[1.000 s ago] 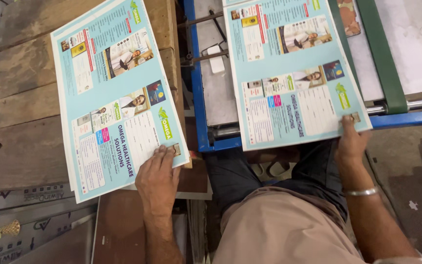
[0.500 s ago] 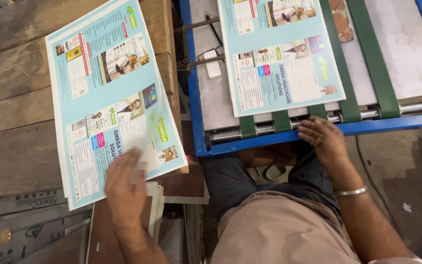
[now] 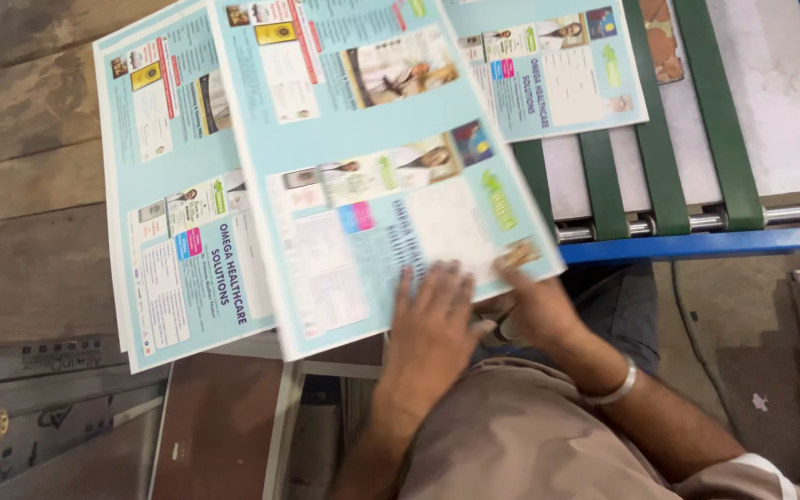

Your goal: The person operates a printing machine by feeding printed sheets into the rollers and placing processed sheets onto a wooden pallet by hand.

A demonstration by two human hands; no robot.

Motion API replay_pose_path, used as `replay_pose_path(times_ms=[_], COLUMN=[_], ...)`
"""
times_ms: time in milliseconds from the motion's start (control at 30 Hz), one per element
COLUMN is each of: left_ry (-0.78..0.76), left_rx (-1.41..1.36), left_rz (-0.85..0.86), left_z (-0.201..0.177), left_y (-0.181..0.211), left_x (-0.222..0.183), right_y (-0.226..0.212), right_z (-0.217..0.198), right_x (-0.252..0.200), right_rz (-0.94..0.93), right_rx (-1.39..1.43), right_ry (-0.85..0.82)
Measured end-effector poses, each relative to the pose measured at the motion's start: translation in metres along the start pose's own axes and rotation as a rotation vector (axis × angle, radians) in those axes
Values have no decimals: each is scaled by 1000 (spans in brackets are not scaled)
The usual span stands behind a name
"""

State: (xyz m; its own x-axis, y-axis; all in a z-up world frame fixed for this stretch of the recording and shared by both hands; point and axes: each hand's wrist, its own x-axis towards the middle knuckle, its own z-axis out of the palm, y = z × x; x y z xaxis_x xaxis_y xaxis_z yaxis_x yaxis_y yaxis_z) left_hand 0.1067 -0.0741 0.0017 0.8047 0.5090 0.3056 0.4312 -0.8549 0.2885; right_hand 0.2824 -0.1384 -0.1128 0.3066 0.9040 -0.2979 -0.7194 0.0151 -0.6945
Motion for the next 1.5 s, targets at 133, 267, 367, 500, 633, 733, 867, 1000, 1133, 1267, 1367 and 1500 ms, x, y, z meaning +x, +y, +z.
replay_pose_path(times_ms=[133,267,367,500,633,733,867,1000,1133,1267,1367,1500], left_ry=[81,61,97,176,179,172,193,192,192,181,185,148], left_rx=[185,381,417,375,340,349,356,338,332,330,324,272], left_rz=[-92,-219,-208,-176,-189,-180,-170,-184,-200,-220,-220,-227], left_z=[-31,-54,-58,-58,-56,-56,-55,-54,-52,-51,-50,-55], left_y=[-45,-86,-101,-104,-102,-103,-105,-106,-107,-104,-100,-101], left_x=[-22,-38,-42,-45,-48,-50,-51,-54,-55,-55,-55,-58], right_y=[-35,-58,-64,-54,-25,-3,5,-7,-23,-33,-43,-52], right_z=[-52,-116,-150,-168,-168,-165,-166,-169,-170,-173,-178,-177], right_x=[13,12,5,-23,-67,-91,-87,-50,-3,43,64,61], right_rz=[-274,-448,-626,-457,-348,-388,-488,-564,-626,-612,-484,-289], right_rx=[-91,-139,-168,-155,-198,-178,-251,-339,-321,-252,-96,-102], right_ry=[383,544,555,781,847,804,720,669,621,688,596,441])
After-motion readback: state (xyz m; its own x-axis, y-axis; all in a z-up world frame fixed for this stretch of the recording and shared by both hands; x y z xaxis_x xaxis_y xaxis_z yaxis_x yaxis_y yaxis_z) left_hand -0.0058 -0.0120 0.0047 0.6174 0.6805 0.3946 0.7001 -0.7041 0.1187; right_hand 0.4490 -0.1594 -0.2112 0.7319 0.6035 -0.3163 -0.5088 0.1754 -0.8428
